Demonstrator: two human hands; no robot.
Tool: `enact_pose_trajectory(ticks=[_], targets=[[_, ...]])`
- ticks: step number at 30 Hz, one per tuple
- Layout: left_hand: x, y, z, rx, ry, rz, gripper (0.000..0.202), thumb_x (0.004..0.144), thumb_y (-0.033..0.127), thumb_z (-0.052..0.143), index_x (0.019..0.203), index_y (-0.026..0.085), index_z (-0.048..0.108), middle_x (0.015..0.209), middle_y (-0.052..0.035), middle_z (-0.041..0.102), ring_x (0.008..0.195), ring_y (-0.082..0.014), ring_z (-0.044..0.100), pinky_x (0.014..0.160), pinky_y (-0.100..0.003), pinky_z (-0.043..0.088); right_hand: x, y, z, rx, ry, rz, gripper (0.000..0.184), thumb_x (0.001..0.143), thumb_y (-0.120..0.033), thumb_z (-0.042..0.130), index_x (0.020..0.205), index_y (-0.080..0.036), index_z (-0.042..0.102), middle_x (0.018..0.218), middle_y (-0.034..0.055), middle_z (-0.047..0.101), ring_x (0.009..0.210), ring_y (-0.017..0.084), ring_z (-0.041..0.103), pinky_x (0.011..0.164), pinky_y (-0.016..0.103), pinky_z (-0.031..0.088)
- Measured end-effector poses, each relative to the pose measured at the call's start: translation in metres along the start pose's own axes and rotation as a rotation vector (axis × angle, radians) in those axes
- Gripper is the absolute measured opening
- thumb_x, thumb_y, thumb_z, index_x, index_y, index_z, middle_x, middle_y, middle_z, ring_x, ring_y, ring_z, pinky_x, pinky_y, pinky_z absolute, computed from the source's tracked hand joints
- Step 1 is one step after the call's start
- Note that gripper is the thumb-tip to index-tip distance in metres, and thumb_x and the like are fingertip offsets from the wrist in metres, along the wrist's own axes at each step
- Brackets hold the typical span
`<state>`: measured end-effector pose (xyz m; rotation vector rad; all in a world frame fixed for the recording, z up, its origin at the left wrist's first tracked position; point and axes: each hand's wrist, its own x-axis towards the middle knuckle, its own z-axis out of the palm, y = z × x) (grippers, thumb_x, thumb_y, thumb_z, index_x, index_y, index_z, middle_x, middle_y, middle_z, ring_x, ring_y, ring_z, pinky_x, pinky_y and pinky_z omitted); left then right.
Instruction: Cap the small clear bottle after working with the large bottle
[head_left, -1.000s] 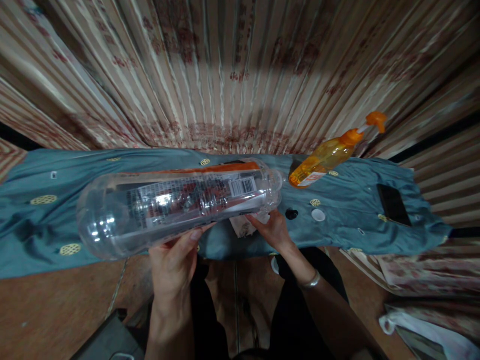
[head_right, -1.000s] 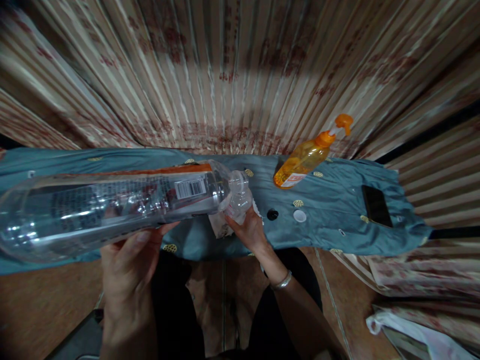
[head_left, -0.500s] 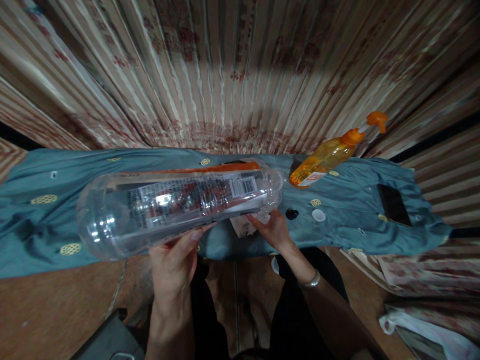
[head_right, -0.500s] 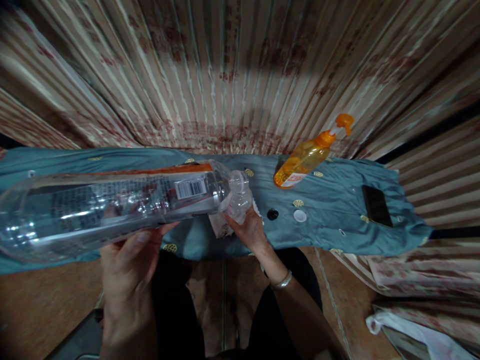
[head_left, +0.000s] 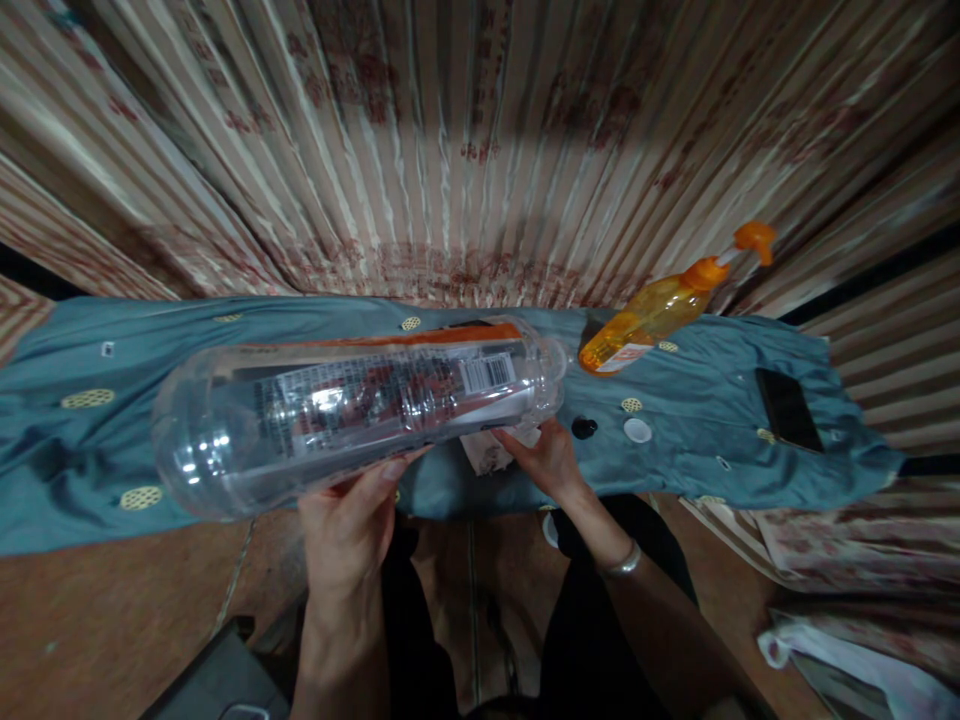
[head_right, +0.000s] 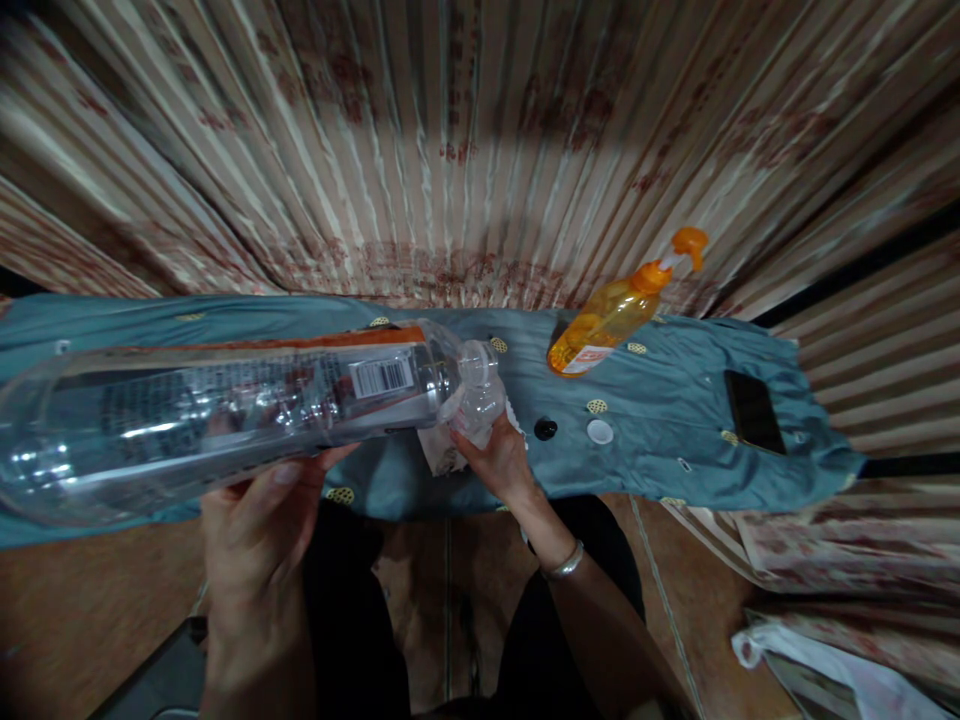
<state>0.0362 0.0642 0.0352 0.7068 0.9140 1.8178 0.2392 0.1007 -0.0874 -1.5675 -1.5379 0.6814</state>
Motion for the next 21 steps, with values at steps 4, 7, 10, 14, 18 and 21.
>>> enact_pose_trajectory(ticks=[4,7,10,14,18,21], targets=[[0.0002,-0.0010,0.0006,-0.007,0.011,0.011,0.041,0.053,0.023,0.092,0.090,0.022,0.073,0.087,-0.0043,0.077,0.084,-0.0284,0.076,0.069,-0.039,0.066,0.0001,0.0001,0.0002,0.014,-0.007,-0.015,0.063,0.077,-0.060,0.071,0.122,-0.017,0.061,0.103,0.0134,0.077,0.095,0.033,0.074,0.083,0.049,0.060],[0.0006,-0.0010,0.0011,-0.007,0.009,0.008,0.045,0.052,0.022,0.091,0.093,0.023,0.072,0.093,-0.0049,0.077,0.088,-0.0289,0.076,0.068,-0.038,0.066,-0.0002,0.0007,0.0003,0.010,-0.006,-0.019,0.061,0.077,-0.056,0.072,0.124,-0.020,0.061,0.105,0.0113,0.077,0.096,0.032,0.074,0.084,0.048,0.060],[0.0005,-0.0007,0.0003,-0.001,0.009,-0.005,0.045,0.052,0.022,0.092,0.092,0.023,0.072,0.093,-0.0047,0.077,0.091,-0.0292,0.075,0.069,-0.038,0.066,-0.0005,0.0012,0.0004,0.009,-0.009,0.005,0.059,0.077,-0.055,0.073,0.123,-0.021,0.061,0.102,0.0101,0.077,0.094,0.031,0.075,0.082,0.046,0.061],[0.0001,-0.0012,-0.0013,0.012,0.020,-0.012,0.038,0.052,0.025,0.092,0.084,0.023,0.072,0.085,-0.0029,0.077,0.085,-0.0272,0.075,0.069,-0.039,0.066,-0.0005,0.0015,0.0005,0.000,-0.006,0.010,0.058,0.076,-0.055,0.073,0.121,-0.020,0.062,0.101,0.0109,0.077,0.093,0.032,0.074,0.082,0.048,0.061],[-0.0001,-0.0009,-0.0007,0.001,0.011,-0.011,0.036,0.052,0.024,0.093,0.081,0.022,0.071,0.079,-0.0026,0.076,0.079,-0.0261,0.075,0.069,-0.039,0.066,-0.0002,0.0023,0.0007,0.008,-0.002,-0.006,0.062,0.076,-0.055,0.074,0.124,-0.019,0.060,0.105,0.0115,0.077,0.096,0.032,0.074,0.084,0.049,0.060],[0.0000,0.0000,0.0004,-0.002,0.009,-0.010,0.037,0.052,0.023,0.093,0.083,0.022,0.071,0.079,-0.0020,0.075,0.078,-0.0256,0.076,0.067,-0.037,0.066,0.0000,0.0031,0.0012,0.001,-0.001,-0.007,0.060,0.076,-0.055,0.073,0.122,-0.020,0.061,0.104,0.0105,0.077,0.097,0.032,0.074,0.083,0.047,0.061]])
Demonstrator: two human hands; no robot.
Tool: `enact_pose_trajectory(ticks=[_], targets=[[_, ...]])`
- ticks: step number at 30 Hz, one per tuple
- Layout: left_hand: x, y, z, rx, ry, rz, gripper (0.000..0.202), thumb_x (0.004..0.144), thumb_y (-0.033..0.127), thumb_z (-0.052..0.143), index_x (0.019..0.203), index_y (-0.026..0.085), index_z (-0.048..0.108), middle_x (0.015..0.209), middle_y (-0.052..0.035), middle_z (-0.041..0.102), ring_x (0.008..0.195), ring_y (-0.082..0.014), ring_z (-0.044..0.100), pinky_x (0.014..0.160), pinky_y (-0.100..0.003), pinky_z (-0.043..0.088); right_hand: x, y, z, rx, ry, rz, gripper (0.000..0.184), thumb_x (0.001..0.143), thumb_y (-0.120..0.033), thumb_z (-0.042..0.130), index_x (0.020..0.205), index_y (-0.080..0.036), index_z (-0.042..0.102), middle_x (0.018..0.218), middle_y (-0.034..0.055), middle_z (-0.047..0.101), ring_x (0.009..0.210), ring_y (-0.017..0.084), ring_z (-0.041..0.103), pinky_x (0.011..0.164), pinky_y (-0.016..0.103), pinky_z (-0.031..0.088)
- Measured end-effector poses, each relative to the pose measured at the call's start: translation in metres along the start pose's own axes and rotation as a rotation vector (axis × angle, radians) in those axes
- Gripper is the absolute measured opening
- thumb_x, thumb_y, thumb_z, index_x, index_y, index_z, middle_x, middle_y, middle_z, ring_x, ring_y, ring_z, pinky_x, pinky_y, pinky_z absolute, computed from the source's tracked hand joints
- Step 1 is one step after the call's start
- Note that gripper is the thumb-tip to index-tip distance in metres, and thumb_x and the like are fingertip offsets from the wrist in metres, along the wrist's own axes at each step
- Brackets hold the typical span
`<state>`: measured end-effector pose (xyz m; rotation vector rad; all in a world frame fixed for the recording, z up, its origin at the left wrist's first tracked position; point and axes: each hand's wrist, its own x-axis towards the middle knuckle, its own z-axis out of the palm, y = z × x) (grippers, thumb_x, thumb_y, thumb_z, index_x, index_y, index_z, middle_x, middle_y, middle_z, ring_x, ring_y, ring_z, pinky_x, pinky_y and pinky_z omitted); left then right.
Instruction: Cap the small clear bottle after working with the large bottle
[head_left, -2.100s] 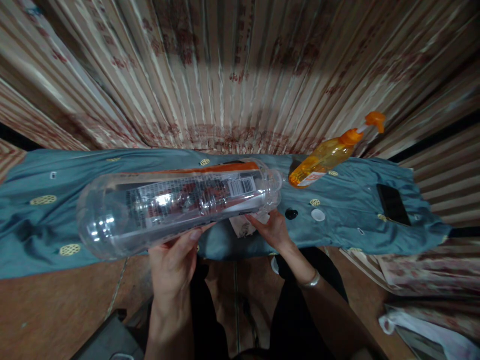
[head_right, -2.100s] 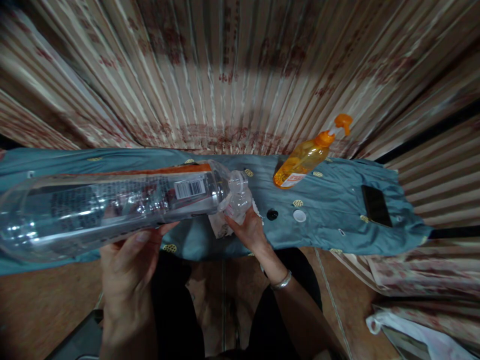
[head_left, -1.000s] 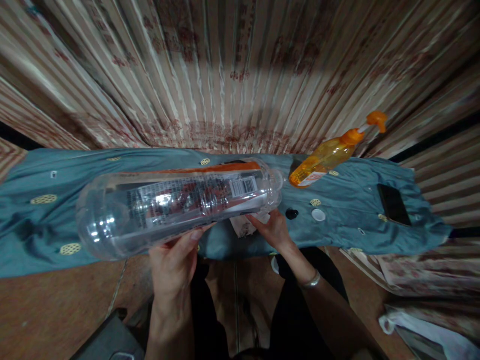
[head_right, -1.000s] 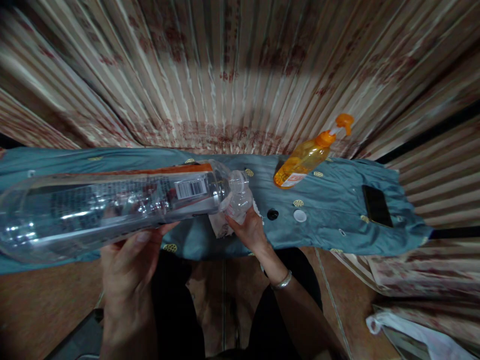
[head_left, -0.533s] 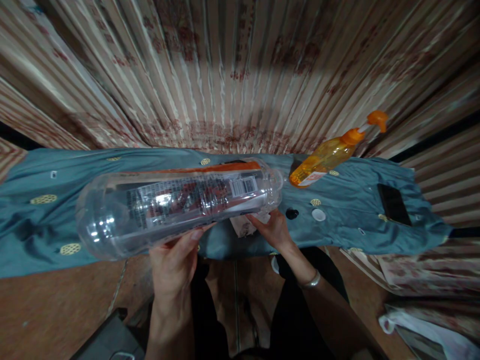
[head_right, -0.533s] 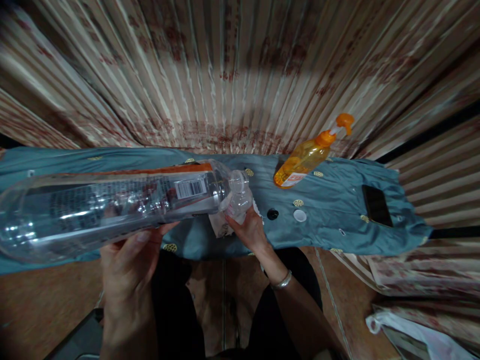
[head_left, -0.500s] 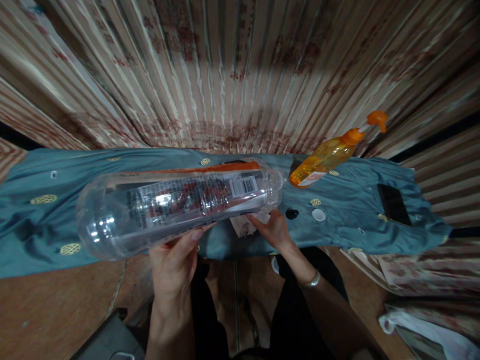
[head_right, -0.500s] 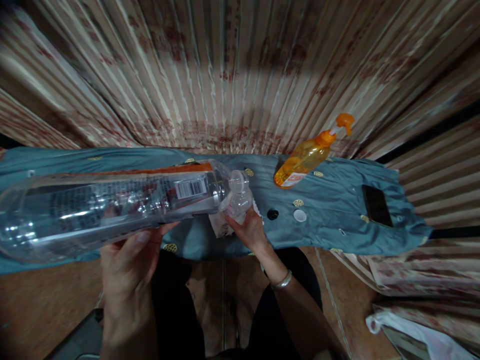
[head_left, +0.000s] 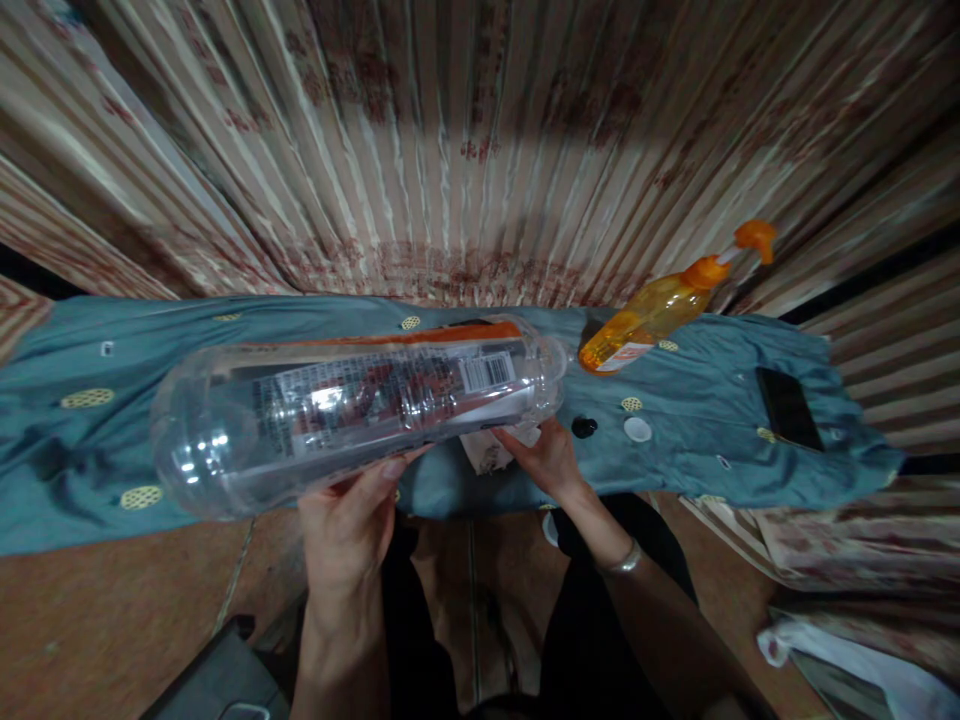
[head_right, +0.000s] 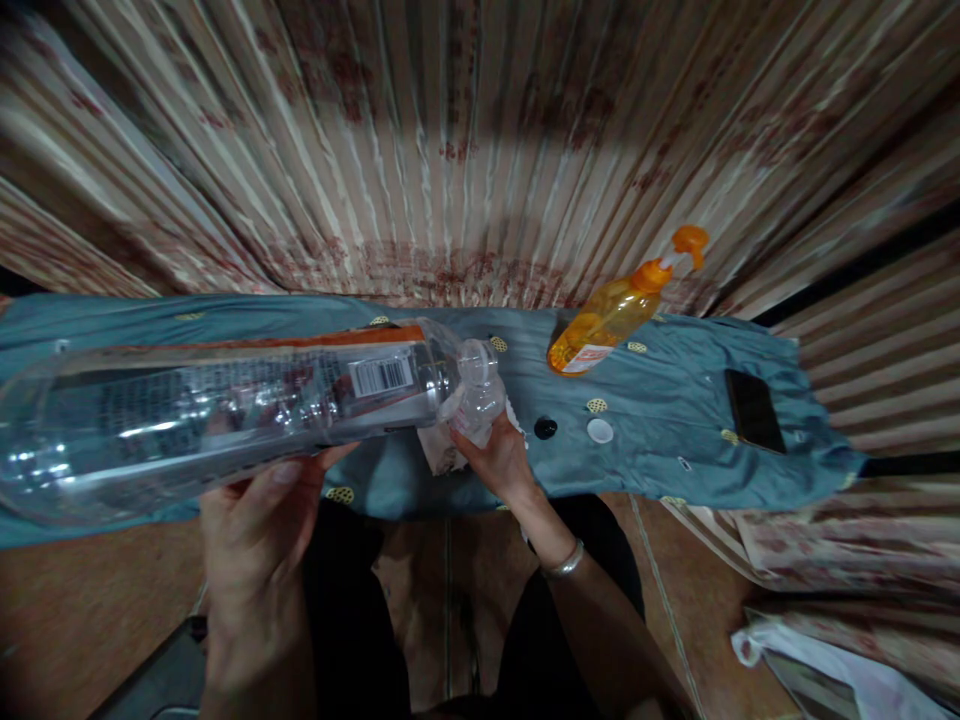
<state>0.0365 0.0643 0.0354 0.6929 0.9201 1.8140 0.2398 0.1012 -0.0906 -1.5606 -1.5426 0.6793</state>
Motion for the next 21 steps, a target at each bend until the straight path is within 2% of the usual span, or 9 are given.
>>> enact_pose_trajectory(ticks=[6,15,21], targets=[[0.0005,0.0004,0.0001,0.022,0.000,0.003,0.046,0.051,0.027,0.093,0.092,0.021,0.072,0.088,-0.0054,0.077,0.089,-0.0300,0.076,0.067,-0.037,0.067,-0.0007,-0.0026,-0.0012,-0.010,-0.007,-0.021,0.058,0.079,-0.056,0.071,0.121,-0.018,0.062,0.105,0.0127,0.076,0.099,0.033,0.074,0.084,0.046,0.060],[0.0005,-0.0013,-0.0007,0.017,0.003,-0.004,0.038,0.054,0.024,0.091,0.087,0.023,0.072,0.090,-0.0047,0.077,0.086,-0.0286,0.076,0.067,-0.038,0.066,-0.0002,-0.0035,-0.0012,-0.029,-0.001,-0.035,0.061,0.080,-0.060,0.069,0.123,-0.018,0.060,0.105,0.0120,0.076,0.100,0.033,0.073,0.085,0.048,0.060],[0.0001,0.0000,0.0005,0.016,0.007,-0.005,0.047,0.052,0.024,0.092,0.094,0.023,0.071,0.095,-0.0048,0.077,0.092,-0.0298,0.075,0.069,-0.038,0.067,-0.0006,-0.0004,0.0001,-0.015,0.002,-0.023,0.059,0.078,-0.059,0.071,0.120,-0.020,0.060,0.106,0.0116,0.076,0.102,0.033,0.072,0.088,0.051,0.059]])
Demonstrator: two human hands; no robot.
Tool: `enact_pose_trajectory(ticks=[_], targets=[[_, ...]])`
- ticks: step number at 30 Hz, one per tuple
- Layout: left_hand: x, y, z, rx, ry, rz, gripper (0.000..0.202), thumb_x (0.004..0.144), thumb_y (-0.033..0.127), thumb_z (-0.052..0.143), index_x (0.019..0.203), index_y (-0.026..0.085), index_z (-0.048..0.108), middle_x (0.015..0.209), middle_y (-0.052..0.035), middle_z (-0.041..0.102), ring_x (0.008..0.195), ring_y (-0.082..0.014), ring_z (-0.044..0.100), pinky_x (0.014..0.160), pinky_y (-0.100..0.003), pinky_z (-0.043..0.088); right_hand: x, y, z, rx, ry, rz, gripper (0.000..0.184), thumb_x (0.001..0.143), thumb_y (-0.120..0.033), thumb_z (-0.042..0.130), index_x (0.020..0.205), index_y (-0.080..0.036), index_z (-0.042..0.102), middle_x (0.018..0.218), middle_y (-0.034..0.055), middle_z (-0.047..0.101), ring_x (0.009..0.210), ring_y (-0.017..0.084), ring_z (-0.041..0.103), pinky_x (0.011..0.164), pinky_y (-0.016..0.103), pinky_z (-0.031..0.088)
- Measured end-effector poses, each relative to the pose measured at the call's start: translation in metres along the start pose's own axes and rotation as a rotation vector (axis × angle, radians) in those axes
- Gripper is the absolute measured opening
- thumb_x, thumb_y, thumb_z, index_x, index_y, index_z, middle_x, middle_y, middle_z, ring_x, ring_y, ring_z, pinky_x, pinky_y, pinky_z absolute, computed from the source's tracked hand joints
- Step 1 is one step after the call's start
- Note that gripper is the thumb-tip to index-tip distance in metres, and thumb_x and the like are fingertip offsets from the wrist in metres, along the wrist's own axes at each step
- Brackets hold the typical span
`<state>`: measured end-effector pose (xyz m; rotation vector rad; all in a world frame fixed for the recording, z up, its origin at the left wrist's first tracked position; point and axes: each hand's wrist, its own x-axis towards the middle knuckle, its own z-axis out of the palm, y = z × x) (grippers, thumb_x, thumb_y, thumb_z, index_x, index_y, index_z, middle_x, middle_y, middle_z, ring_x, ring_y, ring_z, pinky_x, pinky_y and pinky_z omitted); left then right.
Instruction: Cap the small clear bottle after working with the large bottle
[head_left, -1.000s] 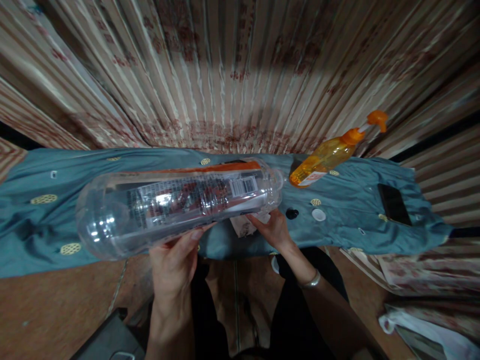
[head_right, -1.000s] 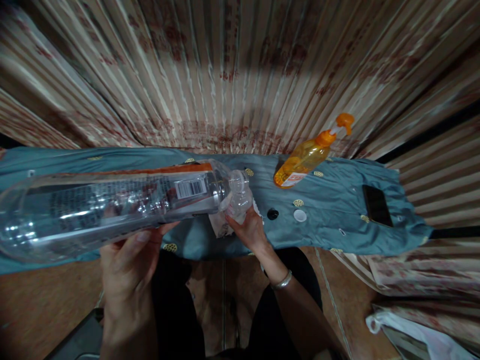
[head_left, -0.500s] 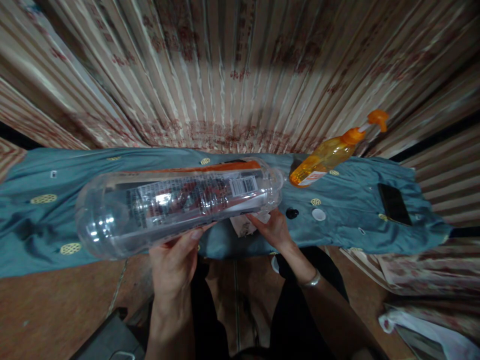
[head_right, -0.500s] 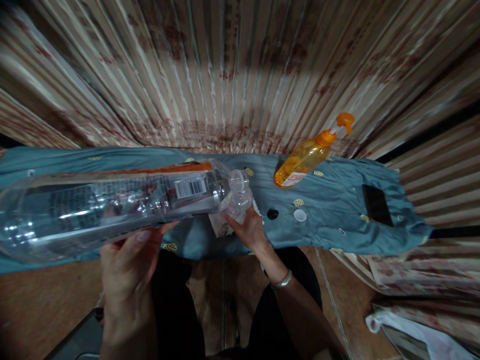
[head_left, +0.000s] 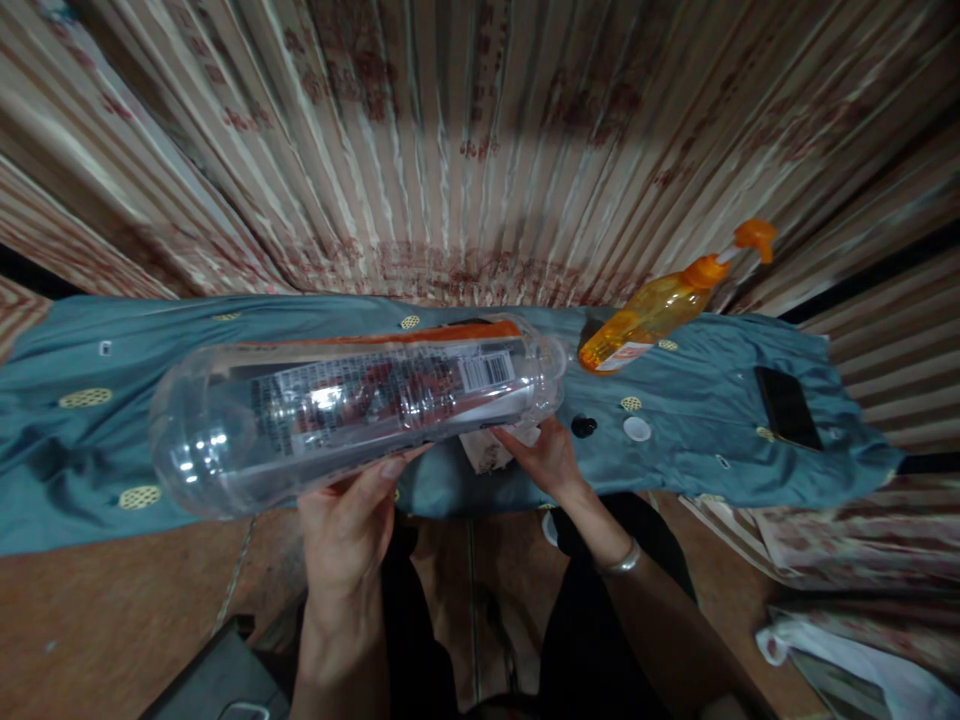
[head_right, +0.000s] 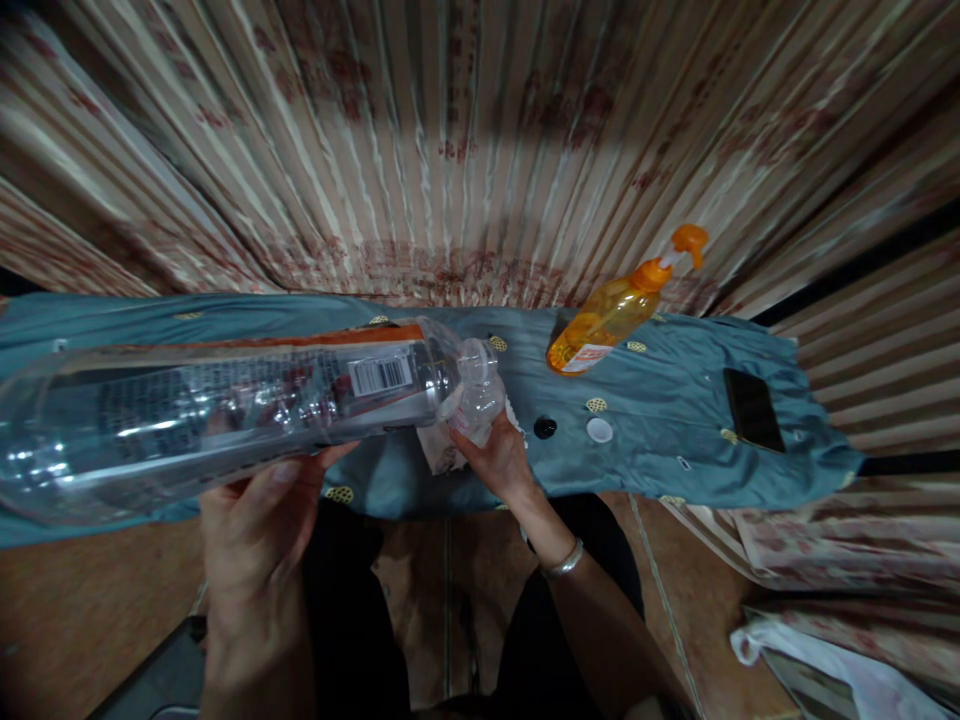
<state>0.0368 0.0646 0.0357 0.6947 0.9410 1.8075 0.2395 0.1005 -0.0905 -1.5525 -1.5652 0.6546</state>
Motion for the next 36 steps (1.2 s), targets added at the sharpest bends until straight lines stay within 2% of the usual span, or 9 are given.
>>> enact_pose_trajectory(ticks=[3,7,17,25,32,36], targets=[[0.0001,-0.0001,-0.0001,-0.020,0.002,0.009,0.048,0.052,0.022,0.091,0.095,0.022,0.070,0.096,-0.0049,0.077,0.092,-0.0296,0.075,0.069,-0.038,0.067,-0.0004,0.0005,-0.0001,-0.010,0.007,-0.007,0.063,0.078,-0.061,0.069,0.123,-0.018,0.059,0.106,0.0127,0.076,0.101,0.033,0.073,0.086,0.048,0.060],[0.0002,-0.0003,-0.0002,-0.008,0.000,-0.012,0.040,0.053,0.021,0.090,0.088,0.023,0.070,0.092,-0.0032,0.077,0.090,-0.0287,0.075,0.070,-0.039,0.067,0.0000,0.0007,-0.0003,-0.012,0.003,-0.017,0.064,0.079,-0.060,0.070,0.125,-0.017,0.059,0.106,0.0132,0.076,0.099,0.033,0.073,0.084,0.046,0.060],[-0.0012,0.0001,-0.0022,0.009,0.000,-0.008,0.036,0.053,0.024,0.091,0.083,0.024,0.071,0.089,-0.0036,0.077,0.090,-0.0303,0.075,0.069,-0.041,0.067,0.0003,0.0028,0.0010,0.009,0.007,0.009,0.063,0.076,-0.058,0.073,0.123,-0.019,0.061,0.104,0.0119,0.077,0.096,0.033,0.074,0.082,0.050,0.061],[-0.0001,-0.0007,-0.0010,0.000,-0.014,0.011,0.037,0.053,0.024,0.091,0.084,0.023,0.072,0.084,-0.0023,0.077,0.080,-0.0265,0.076,0.066,-0.039,0.067,0.0001,0.0028,0.0011,0.004,0.008,0.003,0.062,0.077,-0.056,0.072,0.125,-0.019,0.060,0.104,0.0121,0.077,0.097,0.033,0.074,0.082,0.046,0.061],[0.0005,-0.0012,-0.0003,-0.005,-0.005,0.026,0.042,0.051,0.025,0.093,0.087,0.021,0.072,0.085,-0.0035,0.077,0.078,-0.0260,0.075,0.065,-0.038,0.067,0.0001,0.0036,0.0016,-0.005,0.018,0.001,0.061,0.076,-0.056,0.073,0.122,-0.018,0.061,0.104,0.0126,0.077,0.098,0.033,0.074,0.082,0.047,0.061],[-0.0002,-0.0021,-0.0028,0.008,-0.013,0.023,0.037,0.055,0.026,0.091,0.087,0.021,0.072,0.088,-0.0045,0.077,0.083,-0.0276,0.076,0.067,-0.039,0.067,0.0002,0.0037,0.0017,-0.006,0.015,-0.010,0.059,0.077,-0.055,0.072,0.124,-0.019,0.061,0.104,0.0119,0.077,0.096,0.032,0.075,0.082,0.045,0.061]])
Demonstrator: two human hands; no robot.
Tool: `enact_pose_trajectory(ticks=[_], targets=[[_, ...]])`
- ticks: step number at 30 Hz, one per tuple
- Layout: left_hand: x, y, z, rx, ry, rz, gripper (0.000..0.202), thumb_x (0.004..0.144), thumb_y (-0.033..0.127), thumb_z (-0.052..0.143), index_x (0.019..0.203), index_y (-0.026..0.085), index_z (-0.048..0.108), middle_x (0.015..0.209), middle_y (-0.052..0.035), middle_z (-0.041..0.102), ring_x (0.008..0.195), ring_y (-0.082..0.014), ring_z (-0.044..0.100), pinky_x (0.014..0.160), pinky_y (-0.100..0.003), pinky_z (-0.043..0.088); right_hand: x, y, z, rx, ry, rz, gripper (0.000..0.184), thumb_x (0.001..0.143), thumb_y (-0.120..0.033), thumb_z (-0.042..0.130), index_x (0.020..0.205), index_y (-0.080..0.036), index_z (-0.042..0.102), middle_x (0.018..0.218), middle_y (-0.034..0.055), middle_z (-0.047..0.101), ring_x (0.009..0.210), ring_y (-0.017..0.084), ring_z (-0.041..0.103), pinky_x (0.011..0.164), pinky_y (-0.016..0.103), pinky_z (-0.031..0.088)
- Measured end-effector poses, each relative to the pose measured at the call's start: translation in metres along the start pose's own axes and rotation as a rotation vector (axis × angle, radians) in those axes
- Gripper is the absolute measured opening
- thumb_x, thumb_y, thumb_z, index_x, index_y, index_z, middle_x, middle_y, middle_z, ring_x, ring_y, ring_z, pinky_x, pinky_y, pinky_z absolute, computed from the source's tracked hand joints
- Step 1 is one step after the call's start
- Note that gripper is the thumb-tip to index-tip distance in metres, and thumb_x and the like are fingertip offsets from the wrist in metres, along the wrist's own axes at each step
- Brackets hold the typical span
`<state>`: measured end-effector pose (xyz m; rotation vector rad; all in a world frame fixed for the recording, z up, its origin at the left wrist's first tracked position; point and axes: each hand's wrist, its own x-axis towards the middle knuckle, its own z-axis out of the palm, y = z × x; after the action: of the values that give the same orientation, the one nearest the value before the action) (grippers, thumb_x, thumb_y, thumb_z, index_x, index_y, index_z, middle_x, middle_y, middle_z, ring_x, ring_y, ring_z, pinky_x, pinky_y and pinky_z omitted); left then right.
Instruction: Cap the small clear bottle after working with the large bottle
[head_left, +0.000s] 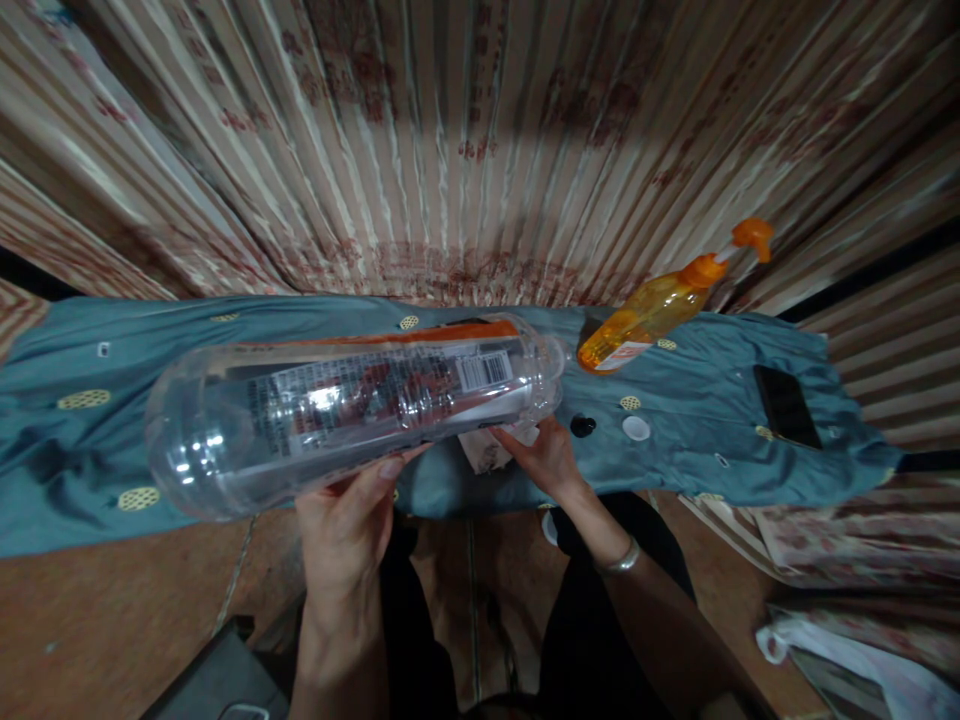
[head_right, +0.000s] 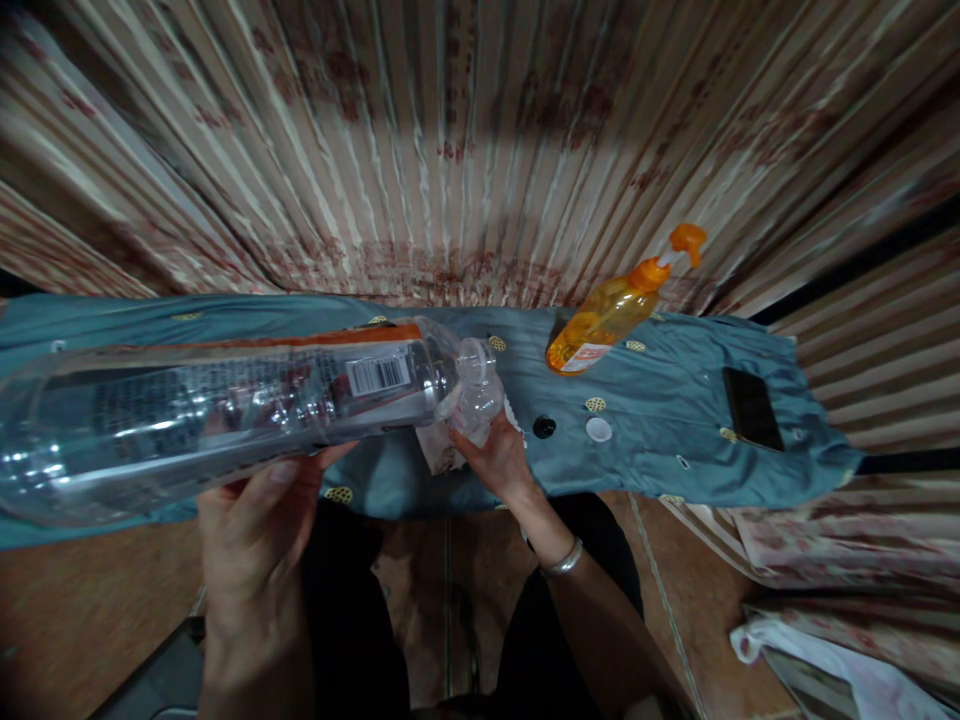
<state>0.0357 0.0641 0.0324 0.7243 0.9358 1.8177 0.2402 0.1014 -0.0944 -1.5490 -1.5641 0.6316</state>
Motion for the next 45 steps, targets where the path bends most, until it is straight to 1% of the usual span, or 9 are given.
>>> enact_pose_trajectory(ticks=[4,8,14,20,25,30,33,40,45], targets=[[-0.0001,0.0015,0.0005,0.028,-0.009,-0.024,0.036,0.054,0.028,0.092,0.083,0.024,0.072,0.087,-0.0036,0.077,0.086,-0.0292,0.075,0.068,-0.042,0.067,-0.0002,0.0002,0.0002,-0.008,0.011,-0.016,0.060,0.077,-0.055,0.072,0.124,-0.021,0.060,0.103,0.0110,0.078,0.094,0.032,0.075,0.079,0.045,0.062],[0.0002,0.0032,0.0023,0.031,-0.001,-0.012,0.035,0.052,0.028,0.092,0.080,0.025,0.071,0.084,-0.0023,0.077,0.083,-0.0276,0.076,0.067,-0.039,0.067,0.0002,-0.0008,-0.0003,-0.006,0.007,-0.017,0.061,0.077,-0.055,0.071,0.125,-0.020,0.059,0.105,0.0116,0.077,0.096,0.032,0.074,0.080,0.046,0.062],[-0.0008,-0.0002,-0.0013,0.026,-0.021,0.028,0.028,0.058,0.027,0.090,0.078,0.021,0.072,0.076,-0.0026,0.076,0.081,-0.0267,0.076,0.067,-0.037,0.067,0.0003,-0.0012,-0.0007,-0.012,-0.003,0.006,0.060,0.076,-0.057,0.071,0.123,-0.020,0.060,0.104,0.0107,0.077,0.096,0.032,0.075,0.080,0.045,0.062],[-0.0013,-0.0005,-0.0013,-0.007,-0.003,0.018,0.036,0.056,0.023,0.091,0.087,0.022,0.072,0.086,-0.0033,0.078,0.083,-0.0269,0.076,0.070,-0.038,0.067,-0.0004,0.0006,-0.0003,-0.015,0.014,0.006,0.061,0.075,-0.057,0.073,0.122,-0.019,0.061,0.101,0.0109,0.078,0.093,0.032,0.075,0.077,0.043,0.062],[-0.0018,0.0011,0.0010,-0.005,-0.007,0.010,0.034,0.057,0.023,0.090,0.086,0.024,0.072,0.086,-0.0025,0.078,0.081,-0.0263,0.077,0.070,-0.038,0.067,0.0000,-0.0020,-0.0013,-0.014,0.003,0.006,0.058,0.076,-0.057,0.071,0.121,-0.020,0.061,0.103,0.0113,0.078,0.095,0.033,0.075,0.080,0.045,0.062],[-0.0012,0.0016,0.0012,0.001,-0.014,0.019,0.037,0.056,0.023,0.091,0.088,0.024,0.072,0.090,-0.0028,0.078,0.090,-0.0278,0.076,0.073,-0.037,0.066,0.0003,-0.0022,-0.0011,-0.005,0.000,0.013,0.061,0.076,-0.057,0.071,0.124,-0.021,0.059,0.107,0.0112,0.077,0.100,0.033,0.073,0.084,0.046,0.060],[-0.0006,0.0016,0.0012,-0.003,-0.016,0.022,0.039,0.056,0.023,0.091,0.089,0.022,0.072,0.088,-0.0026,0.077,0.085,-0.0264,0.076,0.070,-0.035,0.066,0.0002,-0.0013,-0.0008,0.000,-0.013,0.025,0.061,0.076,-0.057,0.072,0.123,-0.021,0.060,0.110,0.0115,0.076,0.101,0.033,0.073,0.086,0.047,0.060],[-0.0009,0.0022,0.0021,-0.006,-0.007,0.028,0.041,0.055,0.022,0.091,0.091,0.024,0.071,0.089,-0.0026,0.077,0.085,-0.0254,0.076,0.071,-0.035,0.066,-0.0004,-0.0015,-0.0012,0.003,-0.023,0.041,0.058,0.076,-0.056,0.073,0.120,-0.019,0.061,0.107,0.0117,0.077,0.098,0.033,0.074,0.085,0.047,0.060],[-0.0017,0.0014,0.0005,-0.003,-0.009,0.005,0.034,0.058,0.022,0.090,0.086,0.026,0.070,0.088,-0.0013,0.077,0.085,-0.0257,0.076,0.073,-0.038,0.066,0.0001,-0.0043,-0.0022,0.003,-0.011,0.027,0.053,0.076,-0.055,0.073,0.115,-0.021,0.063,0.105,0.0106,0.077,0.098,0.032,0.074,0.083,0.046,0.061]])
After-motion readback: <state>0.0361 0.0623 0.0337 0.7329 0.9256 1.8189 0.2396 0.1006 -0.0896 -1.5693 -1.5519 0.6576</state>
